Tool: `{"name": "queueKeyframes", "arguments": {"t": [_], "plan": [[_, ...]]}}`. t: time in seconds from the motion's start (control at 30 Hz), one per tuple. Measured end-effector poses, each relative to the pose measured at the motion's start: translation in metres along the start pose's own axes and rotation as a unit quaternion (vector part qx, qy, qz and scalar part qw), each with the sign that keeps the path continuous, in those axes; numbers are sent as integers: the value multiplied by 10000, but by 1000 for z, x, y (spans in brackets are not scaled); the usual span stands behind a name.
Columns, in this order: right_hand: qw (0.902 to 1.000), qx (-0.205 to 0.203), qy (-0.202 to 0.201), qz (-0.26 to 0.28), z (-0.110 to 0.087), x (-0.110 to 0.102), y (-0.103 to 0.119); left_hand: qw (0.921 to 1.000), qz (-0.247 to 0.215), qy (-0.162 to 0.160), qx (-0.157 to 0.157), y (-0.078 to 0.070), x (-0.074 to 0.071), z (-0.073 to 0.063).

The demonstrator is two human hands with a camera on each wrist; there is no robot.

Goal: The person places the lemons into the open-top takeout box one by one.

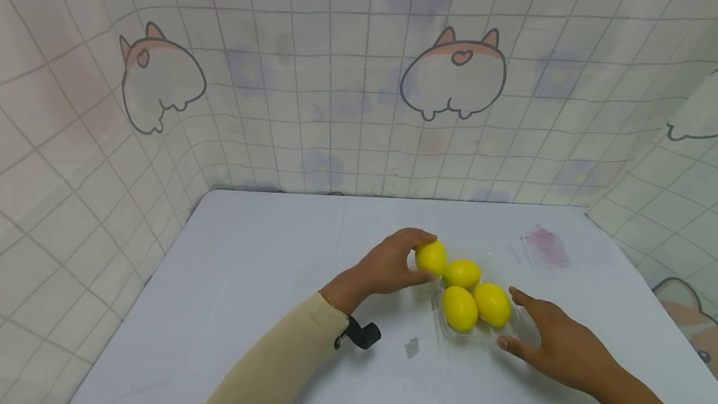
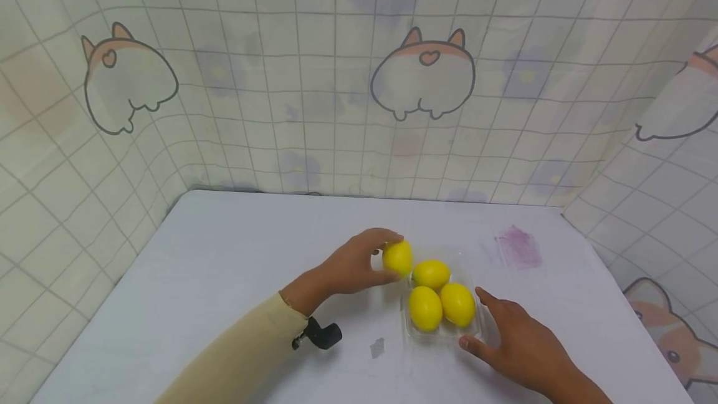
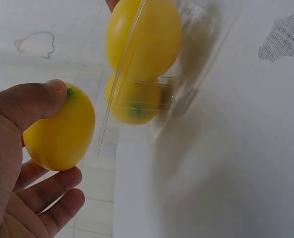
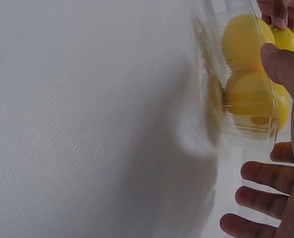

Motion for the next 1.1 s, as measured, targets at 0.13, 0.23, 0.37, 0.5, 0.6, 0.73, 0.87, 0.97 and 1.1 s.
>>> {"name": "queueKeyframes", "arguments": {"t": [0.13, 0.23, 0.37, 0.5, 0.6, 0.73, 0.87, 0.97, 1.1], "plan": [[10000, 7, -13, 13, 0, 0, 0, 10000, -6, 6, 18, -3, 4, 3], [10000, 24, 16, -12, 0, 0, 0, 10000, -3, 28, 34, -4, 7, 6], [10000, 44, 48, -21, 0, 0, 0, 10000, 13, 86, 36, -4, 12, 8], [10000, 16, 18, -12, 0, -1, 1, 9999, 40, 83, 70, -4, 14, 10], [10000, 6, 20, -20, 0, 0, 0, 9999, 91, 73, 45, -4, 17, 12], [10000, 36, 65, -16, 0, 1, -1, 9998, 171, 91, -48, -4, 20, 15], [10000, 14, 21, 5, 0, 1, -1, 9994, 302, 155, -74, -6, 21, 16], [10000, -3, -22, -2, 0, 0, 0, 9990, 375, 214, -126, -8, 24, 18], [10000, -2, -12, -11, 0, -1, 0, 9984, 410, 305, -242, -8, 30, 20]]}}
Point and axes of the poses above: each hand's wrist, its own z-axis towards the middle knuckle, its own x-axis out of the palm, y = z × x, the point moved 9 cm from there along z, towards the middle knuckle, and after that the axes turned 2 degrees about -x, right-handed, at the moved point
